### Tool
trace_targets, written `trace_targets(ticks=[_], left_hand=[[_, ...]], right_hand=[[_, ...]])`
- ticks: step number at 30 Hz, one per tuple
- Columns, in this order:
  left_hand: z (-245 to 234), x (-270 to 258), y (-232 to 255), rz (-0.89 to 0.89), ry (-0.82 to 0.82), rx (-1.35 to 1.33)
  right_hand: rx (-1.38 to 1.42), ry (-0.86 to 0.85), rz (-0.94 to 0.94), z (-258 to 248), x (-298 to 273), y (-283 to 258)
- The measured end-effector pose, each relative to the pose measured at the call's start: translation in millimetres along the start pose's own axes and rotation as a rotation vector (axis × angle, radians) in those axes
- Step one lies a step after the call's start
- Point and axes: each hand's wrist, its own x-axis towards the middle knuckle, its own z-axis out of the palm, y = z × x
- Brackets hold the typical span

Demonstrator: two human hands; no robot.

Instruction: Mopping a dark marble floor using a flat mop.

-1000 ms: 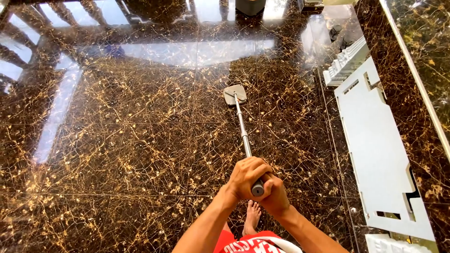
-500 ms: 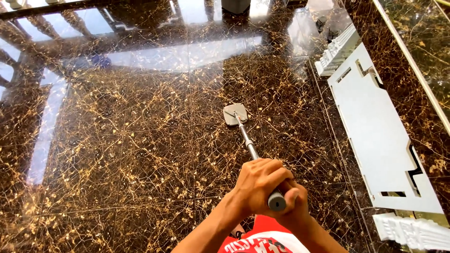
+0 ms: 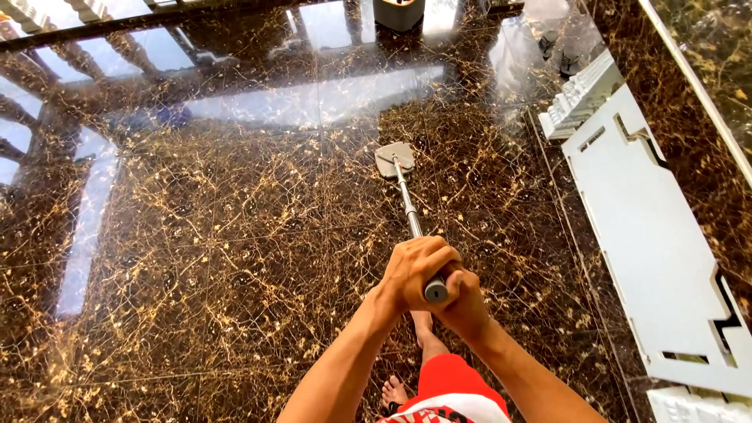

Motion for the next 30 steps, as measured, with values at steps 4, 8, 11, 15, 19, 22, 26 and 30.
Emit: trace_targets(ticks=[4,8,11,15,19,22,26,30], left_hand=[[16,23,-65,-0.057,-0.018,0.038],[46,46,-140,-0.021,0.025,0.089],[47,71,-160,-0.053,0.030,0.082],[42,103,-182,-0.093,0.023,0.126],[46,115,-193,-0.083,0.014,0.132],[47,114,-189,-0.060,0.010,0.124],[48,107,-165,-0.050,-0.011,0.096],[39,99,-127,-0.045,-0.025,0.075]], right_hand=[[0.028,-0.003,-0.108,4,60,35],[0.040,-0.048,-0.156,0,117,86],[0.036,-0.078,-0.153,2,141,135],[-0.102,-0.089,-0.151,-2,180,158],[-0.014,-0.103,-0.111,-8,195,153],[0.027,-0.076,-0.087,-9,190,142],[0.169,-0.026,-0.056,-16,166,128],[0.144,0.001,-0.060,-22,140,93]])
